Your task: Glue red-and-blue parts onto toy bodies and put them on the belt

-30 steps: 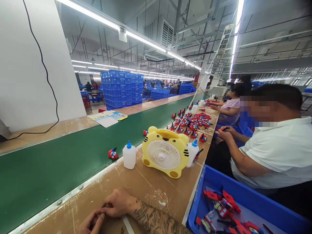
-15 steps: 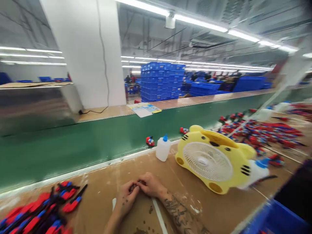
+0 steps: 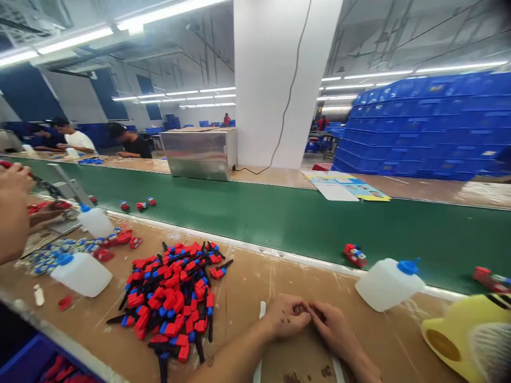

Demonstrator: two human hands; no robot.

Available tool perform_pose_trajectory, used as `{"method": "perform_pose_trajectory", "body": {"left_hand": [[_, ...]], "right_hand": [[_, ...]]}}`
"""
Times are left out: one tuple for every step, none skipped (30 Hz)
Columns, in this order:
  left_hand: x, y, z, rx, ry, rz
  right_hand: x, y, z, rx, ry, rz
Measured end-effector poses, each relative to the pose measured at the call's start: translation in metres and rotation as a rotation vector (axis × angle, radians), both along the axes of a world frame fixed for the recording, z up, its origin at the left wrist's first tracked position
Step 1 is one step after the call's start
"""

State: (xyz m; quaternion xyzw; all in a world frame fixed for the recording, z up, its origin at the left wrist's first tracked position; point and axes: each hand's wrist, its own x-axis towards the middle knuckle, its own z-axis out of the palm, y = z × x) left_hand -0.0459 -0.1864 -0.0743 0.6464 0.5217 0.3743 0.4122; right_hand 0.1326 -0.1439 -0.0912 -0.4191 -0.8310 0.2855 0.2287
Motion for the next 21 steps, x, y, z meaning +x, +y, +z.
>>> {"method": "perform_pose_trajectory", "body": {"left_hand": [[0.000,-0.001,0.000,-0.007,0.001,0.007],[-0.001,-0.001,-0.001,-0.013,0.003,0.015],[-0.001,-0.001,-0.001,-0.017,0.005,0.022],[-0.001,-0.002,-0.002,-0.022,0.006,0.028],[0.000,-0.002,-0.002,-0.025,0.007,0.031],[0.000,-0.002,-0.002,-0.030,0.007,0.033],[0.000,-0.003,-0.002,-0.034,0.006,0.033],[0.001,-0.003,-0.002,-0.038,0.006,0.033],[0.001,-0.003,-0.002,-0.042,0.006,0.034],[0.001,-0.003,-0.002,-0.043,0.007,0.034],[0.001,-0.002,-0.002,-0.044,0.007,0.033],[0.001,-0.002,-0.002,-0.045,0.006,0.031],[0.001,-0.002,-0.002,-0.044,0.004,0.030],[0.001,-0.002,-0.003,-0.044,0.003,0.030],[0.000,-0.002,-0.003,-0.044,0.002,0.029],[0.001,-0.001,-0.003,-0.045,0.000,0.029],[0.001,-0.001,-0.003,-0.048,-0.001,0.029],[0.001,-0.001,-0.003,-0.053,-0.002,0.030],[0.001,-0.002,-0.002,-0.060,-0.004,0.030],[0.002,-0.002,-0.002,-0.068,-0.006,0.031],[0.002,-0.003,-0.001,-0.078,-0.007,0.034]], "right_hand": [[0.001,0.001,-0.001,-0.010,0.011,0.009],[0.002,0.003,-0.003,-0.018,0.024,0.021],[0.002,0.004,-0.004,-0.024,0.037,0.030],[0.002,0.005,-0.005,-0.024,0.054,0.031],[0.002,0.005,-0.006,-0.021,0.072,0.024],[0.002,0.004,-0.007,-0.013,0.093,0.012],[0.001,0.004,-0.007,-0.003,0.112,-0.003],[0.000,0.002,-0.007,0.005,0.129,-0.019],[-0.001,0.001,-0.007,0.012,0.141,-0.031],[-0.002,0.000,-0.006,0.015,0.147,-0.036],[-0.002,-0.001,-0.006,0.018,0.151,-0.043],[-0.003,-0.002,-0.005,0.024,0.151,-0.052],[-0.003,-0.002,-0.005,0.032,0.148,-0.064],[-0.003,-0.002,-0.004,0.042,0.140,-0.074],[-0.002,-0.001,-0.003,0.048,0.125,-0.073],[-0.002,0.001,-0.003,0.051,0.103,-0.063],[-0.001,0.002,-0.003,0.050,0.078,-0.044],[0.000,0.004,-0.002,0.046,0.056,-0.022],[0.001,0.006,-0.003,0.042,0.039,-0.006],[0.003,0.007,-0.003,0.037,0.027,0.007],[0.004,0.008,-0.005,0.032,0.017,0.015]]}}
